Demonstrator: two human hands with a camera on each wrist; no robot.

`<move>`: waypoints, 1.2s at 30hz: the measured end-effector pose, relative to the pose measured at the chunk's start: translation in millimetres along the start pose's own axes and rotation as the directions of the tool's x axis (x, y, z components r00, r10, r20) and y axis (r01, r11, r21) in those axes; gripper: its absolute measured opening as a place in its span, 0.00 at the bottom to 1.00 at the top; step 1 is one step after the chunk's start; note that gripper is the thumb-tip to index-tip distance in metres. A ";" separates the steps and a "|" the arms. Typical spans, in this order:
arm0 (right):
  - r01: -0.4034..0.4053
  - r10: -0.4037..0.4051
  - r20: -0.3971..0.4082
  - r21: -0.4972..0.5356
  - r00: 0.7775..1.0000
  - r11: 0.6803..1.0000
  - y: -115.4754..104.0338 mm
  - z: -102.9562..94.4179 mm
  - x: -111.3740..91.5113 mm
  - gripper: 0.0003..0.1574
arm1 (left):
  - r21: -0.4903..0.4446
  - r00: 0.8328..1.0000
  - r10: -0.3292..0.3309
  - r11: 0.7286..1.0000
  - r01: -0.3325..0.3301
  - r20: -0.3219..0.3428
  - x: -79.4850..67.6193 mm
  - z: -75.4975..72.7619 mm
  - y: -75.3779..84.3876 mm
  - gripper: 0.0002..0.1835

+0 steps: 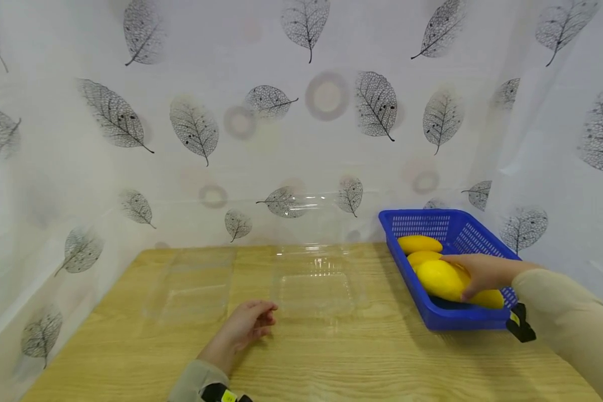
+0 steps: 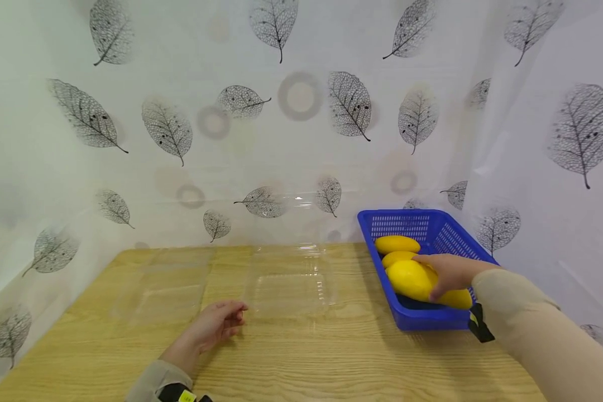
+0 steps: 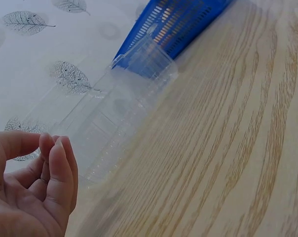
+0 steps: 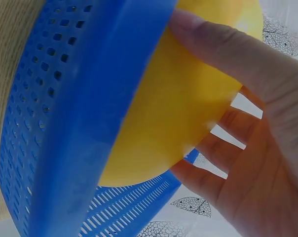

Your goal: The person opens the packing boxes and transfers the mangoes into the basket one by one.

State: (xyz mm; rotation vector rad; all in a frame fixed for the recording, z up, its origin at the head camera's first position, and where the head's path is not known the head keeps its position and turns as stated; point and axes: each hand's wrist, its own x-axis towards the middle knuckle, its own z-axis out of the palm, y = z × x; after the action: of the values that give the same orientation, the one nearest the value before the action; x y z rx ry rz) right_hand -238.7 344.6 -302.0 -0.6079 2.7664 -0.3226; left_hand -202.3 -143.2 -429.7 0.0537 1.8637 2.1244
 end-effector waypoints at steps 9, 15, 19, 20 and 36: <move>-0.027 0.028 0.063 -0.023 0.998 0.999 -0.7 1.4 1.6 0.56 | 0.005 1.000 -0.002 1.000 0.002 0.002 -1.2 -1.8 -0.2 0.15; -0.012 0.018 0.110 -0.056 0.994 0.998 -2.6 4.7 3.0 0.53 | 0.016 1.000 0.000 1.000 0.000 0.013 -0.6 -3.6 -1.1 0.15; -0.055 0.066 0.143 -0.080 0.988 0.995 -2.1 6.8 4.8 0.50 | 0.016 1.000 -0.003 1.000 0.003 0.013 -0.8 -3.0 -1.2 0.14; -0.064 0.076 0.152 -0.083 0.985 0.994 -1.6 7.4 5.2 0.50 | 0.017 1.000 -0.001 1.000 0.001 0.012 -0.8 -2.6 -1.2 0.14; -0.092 0.108 0.194 -0.092 0.975 0.991 -2.1 12.0 8.4 0.40 | 0.037 1.000 0.001 0.999 0.000 -0.016 0.2 -3.0 -2.7 0.15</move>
State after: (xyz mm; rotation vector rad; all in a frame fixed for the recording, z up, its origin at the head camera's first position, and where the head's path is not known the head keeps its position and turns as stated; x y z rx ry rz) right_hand -241.3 337.2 -314.6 -0.4885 2.6163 -0.1184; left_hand -202.6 -145.8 -432.8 0.0461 1.9119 2.0968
